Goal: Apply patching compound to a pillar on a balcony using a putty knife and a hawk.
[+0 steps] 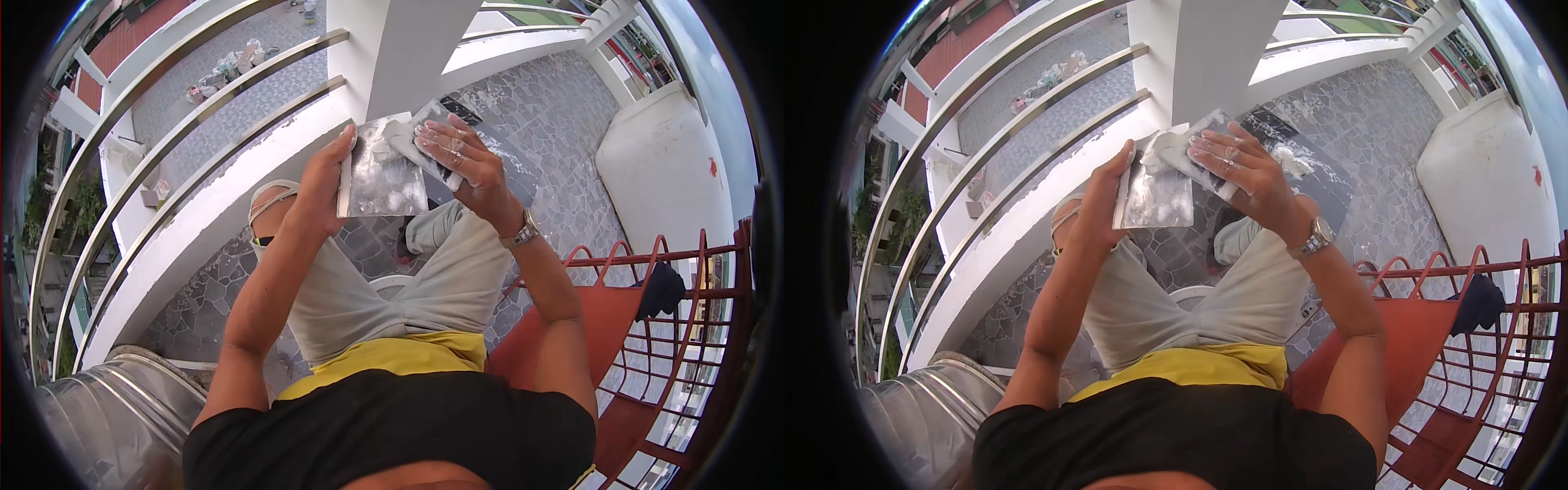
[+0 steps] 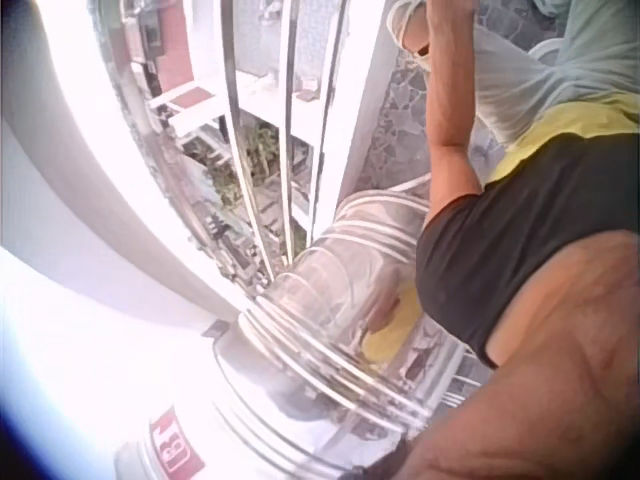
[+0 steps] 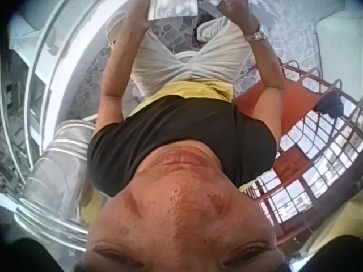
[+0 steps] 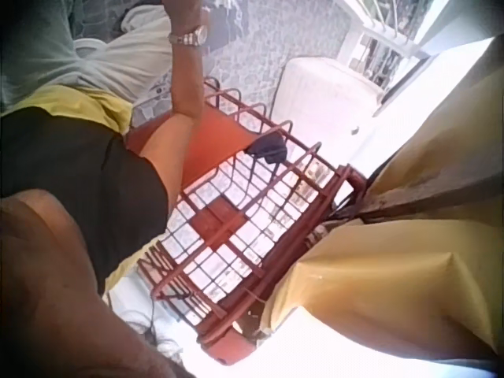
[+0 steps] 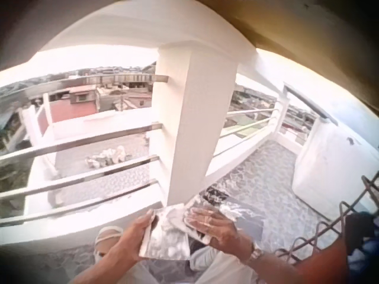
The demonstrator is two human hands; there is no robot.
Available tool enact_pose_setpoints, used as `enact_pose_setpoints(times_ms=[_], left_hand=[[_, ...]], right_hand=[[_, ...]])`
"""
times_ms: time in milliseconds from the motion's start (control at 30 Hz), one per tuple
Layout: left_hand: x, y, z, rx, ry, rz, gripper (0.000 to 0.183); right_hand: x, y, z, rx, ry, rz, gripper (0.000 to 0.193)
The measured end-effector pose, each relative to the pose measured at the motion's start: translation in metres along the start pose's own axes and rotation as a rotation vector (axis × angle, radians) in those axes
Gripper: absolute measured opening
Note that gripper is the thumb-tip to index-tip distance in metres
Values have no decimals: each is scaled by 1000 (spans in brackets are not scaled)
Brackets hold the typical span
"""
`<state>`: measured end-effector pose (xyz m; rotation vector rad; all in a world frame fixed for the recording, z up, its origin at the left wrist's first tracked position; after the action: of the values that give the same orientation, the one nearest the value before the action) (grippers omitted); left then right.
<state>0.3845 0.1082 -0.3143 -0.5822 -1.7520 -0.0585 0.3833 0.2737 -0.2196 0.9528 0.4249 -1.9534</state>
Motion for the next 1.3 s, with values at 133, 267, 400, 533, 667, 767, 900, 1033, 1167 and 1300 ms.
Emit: enact_pose_setpoints(times_ms=[133, 267, 400, 533, 667, 767, 900, 1033, 1167, 1300], left_hand=[[-37, -26, -27, 255, 57, -173, 38], [-94, -77, -49, 557, -82, -62, 38], [-92, -50, -48, 417, -122, -36, 40], [-84, 1, -28, 242, -53, -69, 45], [-66, 37, -7, 201, 5, -81, 46], [-59, 45, -6, 238, -21, -29, 49], [-75, 47, -2, 222, -79, -22, 49], [-78, 46, 2, 360, -103, 55, 46], [-78, 57, -4, 349, -210, 105, 45], [-58, 60, -12, 387, -112, 98, 41]], right_hand=[[-13, -17, -42, 8, 236, -233, 60], [-72, -74, -142, 1052, -88, 48, 26], [-84, -62, -185, 1239, -585, 397, 15], [-14, -22, -167, 1243, -320, 515, 18], [49, -7, -166, 1225, -13, 585, 61], [45, -8, -169, 959, 35, -44, 69], [45, -1, -158, 1143, 323, 306, 56], [70, 24, -159, 1072, 431, 521, 42], [70, 31, -139, 964, 355, 542, 40], [86, 26, -149, 1017, 205, 579, 35]])
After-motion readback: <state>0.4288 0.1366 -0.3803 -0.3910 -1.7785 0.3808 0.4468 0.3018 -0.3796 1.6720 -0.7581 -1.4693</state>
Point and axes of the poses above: each hand's wrist, its own z-axis towards the middle knuckle, its own x-axis out of the palm, y = z × x, the point moved 8 cm from there along z, towards the middle knuckle, and after that the axes turned 15 degrees about -z, right-handed, at the moved point
